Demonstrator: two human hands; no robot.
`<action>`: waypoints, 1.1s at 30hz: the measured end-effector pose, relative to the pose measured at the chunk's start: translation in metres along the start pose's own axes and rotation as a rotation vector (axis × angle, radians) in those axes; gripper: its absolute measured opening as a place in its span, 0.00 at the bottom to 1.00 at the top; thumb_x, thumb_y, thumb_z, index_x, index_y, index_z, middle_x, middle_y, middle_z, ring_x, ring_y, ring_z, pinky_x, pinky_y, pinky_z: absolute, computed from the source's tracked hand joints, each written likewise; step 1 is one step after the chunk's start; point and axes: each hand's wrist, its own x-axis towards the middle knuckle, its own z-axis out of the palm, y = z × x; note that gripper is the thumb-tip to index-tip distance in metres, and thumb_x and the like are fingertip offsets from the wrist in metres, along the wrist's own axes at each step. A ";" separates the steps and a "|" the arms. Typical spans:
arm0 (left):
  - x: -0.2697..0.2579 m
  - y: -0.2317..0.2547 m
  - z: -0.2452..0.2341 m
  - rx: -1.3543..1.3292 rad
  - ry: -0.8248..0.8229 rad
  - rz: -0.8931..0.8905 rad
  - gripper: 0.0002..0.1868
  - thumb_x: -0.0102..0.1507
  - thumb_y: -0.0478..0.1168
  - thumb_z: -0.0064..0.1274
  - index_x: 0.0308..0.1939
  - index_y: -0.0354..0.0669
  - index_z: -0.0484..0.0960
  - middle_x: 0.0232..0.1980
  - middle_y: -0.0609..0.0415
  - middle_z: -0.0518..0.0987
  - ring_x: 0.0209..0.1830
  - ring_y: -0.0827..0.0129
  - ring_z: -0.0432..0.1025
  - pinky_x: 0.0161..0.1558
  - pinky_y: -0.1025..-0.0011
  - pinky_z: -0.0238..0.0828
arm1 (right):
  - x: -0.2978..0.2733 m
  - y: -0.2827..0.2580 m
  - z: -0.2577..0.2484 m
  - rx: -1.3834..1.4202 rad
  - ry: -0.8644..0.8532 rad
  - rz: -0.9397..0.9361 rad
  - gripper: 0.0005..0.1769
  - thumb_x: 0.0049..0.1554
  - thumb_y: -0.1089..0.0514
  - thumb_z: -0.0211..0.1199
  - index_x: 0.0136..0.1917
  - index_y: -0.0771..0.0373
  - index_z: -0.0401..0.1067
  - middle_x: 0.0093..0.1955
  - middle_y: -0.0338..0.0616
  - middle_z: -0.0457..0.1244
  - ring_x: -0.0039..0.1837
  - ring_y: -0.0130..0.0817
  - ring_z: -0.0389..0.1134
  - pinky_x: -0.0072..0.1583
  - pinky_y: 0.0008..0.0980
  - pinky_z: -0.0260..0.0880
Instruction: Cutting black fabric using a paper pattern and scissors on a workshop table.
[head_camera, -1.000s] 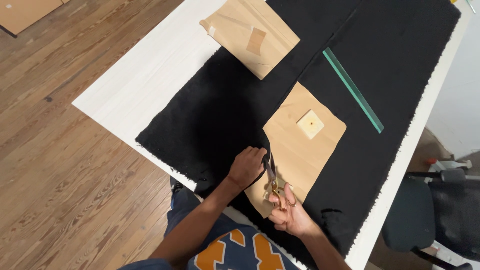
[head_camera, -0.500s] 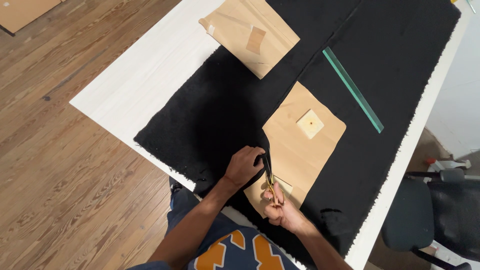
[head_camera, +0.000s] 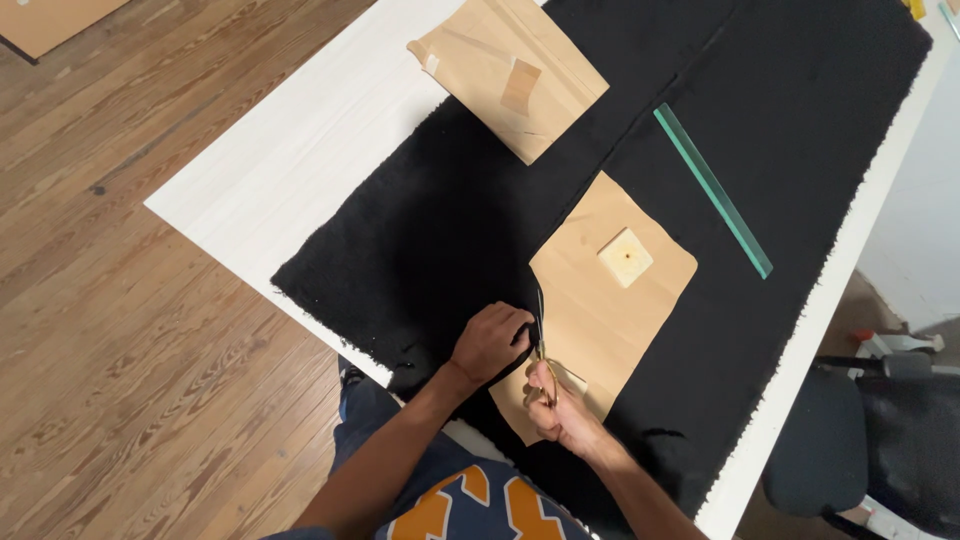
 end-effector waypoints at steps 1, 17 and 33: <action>-0.001 -0.002 0.001 0.001 0.004 -0.002 0.10 0.56 0.32 0.59 0.41 0.41 0.80 0.39 0.52 0.81 0.43 0.57 0.76 0.47 0.63 0.74 | 0.001 0.002 -0.004 -0.004 -0.001 0.002 0.23 0.64 0.31 0.42 0.45 0.50 0.60 0.25 0.30 0.43 0.23 0.21 0.37 0.27 0.27 0.33; -0.005 -0.006 0.003 0.005 -0.012 0.062 0.09 0.56 0.33 0.59 0.40 0.41 0.80 0.37 0.53 0.78 0.40 0.60 0.74 0.46 0.64 0.71 | 0.013 -0.007 -0.049 -0.068 -0.047 0.094 0.24 0.65 0.30 0.45 0.50 0.51 0.62 0.24 0.26 0.41 0.25 0.20 0.37 0.28 0.26 0.35; -0.005 -0.004 -0.003 0.012 -0.021 0.072 0.04 0.58 0.33 0.58 0.36 0.41 0.79 0.35 0.55 0.77 0.39 0.61 0.74 0.43 0.64 0.69 | 0.026 -0.017 -0.088 -0.286 0.006 0.215 0.27 0.61 0.29 0.44 0.53 0.51 0.65 0.23 0.27 0.40 0.25 0.22 0.37 0.30 0.27 0.35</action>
